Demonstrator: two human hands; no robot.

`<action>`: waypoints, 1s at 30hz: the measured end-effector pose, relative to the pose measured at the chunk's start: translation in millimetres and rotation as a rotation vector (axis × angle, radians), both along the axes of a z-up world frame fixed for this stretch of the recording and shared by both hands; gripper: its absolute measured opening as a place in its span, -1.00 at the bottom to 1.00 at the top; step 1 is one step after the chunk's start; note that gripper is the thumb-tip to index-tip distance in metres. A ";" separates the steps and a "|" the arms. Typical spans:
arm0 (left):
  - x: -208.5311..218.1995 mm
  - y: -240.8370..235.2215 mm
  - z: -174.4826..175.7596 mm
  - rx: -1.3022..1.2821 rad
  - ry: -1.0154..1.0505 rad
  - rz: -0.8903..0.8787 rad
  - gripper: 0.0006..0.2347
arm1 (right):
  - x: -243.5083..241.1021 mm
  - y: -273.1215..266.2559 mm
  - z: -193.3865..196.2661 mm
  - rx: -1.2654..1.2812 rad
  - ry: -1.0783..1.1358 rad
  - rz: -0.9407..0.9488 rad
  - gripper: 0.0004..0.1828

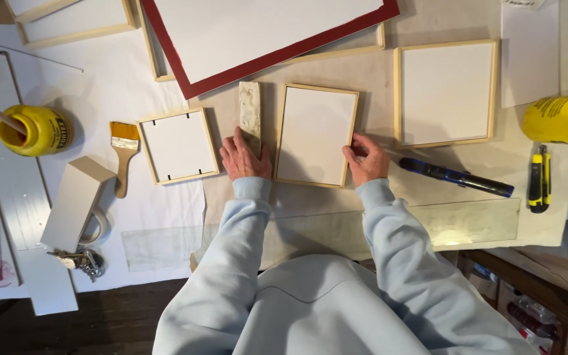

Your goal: Assembling art pieces into small wooden frames using a stapler and cleaning tools.

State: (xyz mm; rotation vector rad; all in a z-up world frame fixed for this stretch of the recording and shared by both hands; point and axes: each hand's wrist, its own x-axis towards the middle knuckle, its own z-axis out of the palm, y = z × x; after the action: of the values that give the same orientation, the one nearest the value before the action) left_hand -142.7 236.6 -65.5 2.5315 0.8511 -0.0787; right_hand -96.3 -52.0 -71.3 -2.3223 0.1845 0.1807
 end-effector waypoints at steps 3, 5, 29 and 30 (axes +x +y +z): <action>2.3 -3.3 19.9 0.104 -0.035 -0.051 -0.18 | 0.0 -0.3 1.6 0.004 -0.005 -0.017 -0.51; 3.1 -19.9 25.6 0.018 -0.196 -0.120 -0.33 | -1.2 1.0 5.0 -0.007 0.007 -0.014 -0.50; -28.4 -10.3 185.6 -0.440 -0.996 -0.346 -0.89 | -13.5 -14.2 184.4 0.327 -0.791 0.314 -0.40; -31.8 -14.8 201.8 -0.371 -1.104 -0.376 -0.91 | -13.2 -21.2 189.6 0.235 -1.054 0.398 -0.44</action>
State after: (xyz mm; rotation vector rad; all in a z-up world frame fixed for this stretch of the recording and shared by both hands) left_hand -174.5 221.8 136.3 1.8893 -0.0836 0.8655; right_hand -109.5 -73.1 118.2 -1.9086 -0.7759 -0.7758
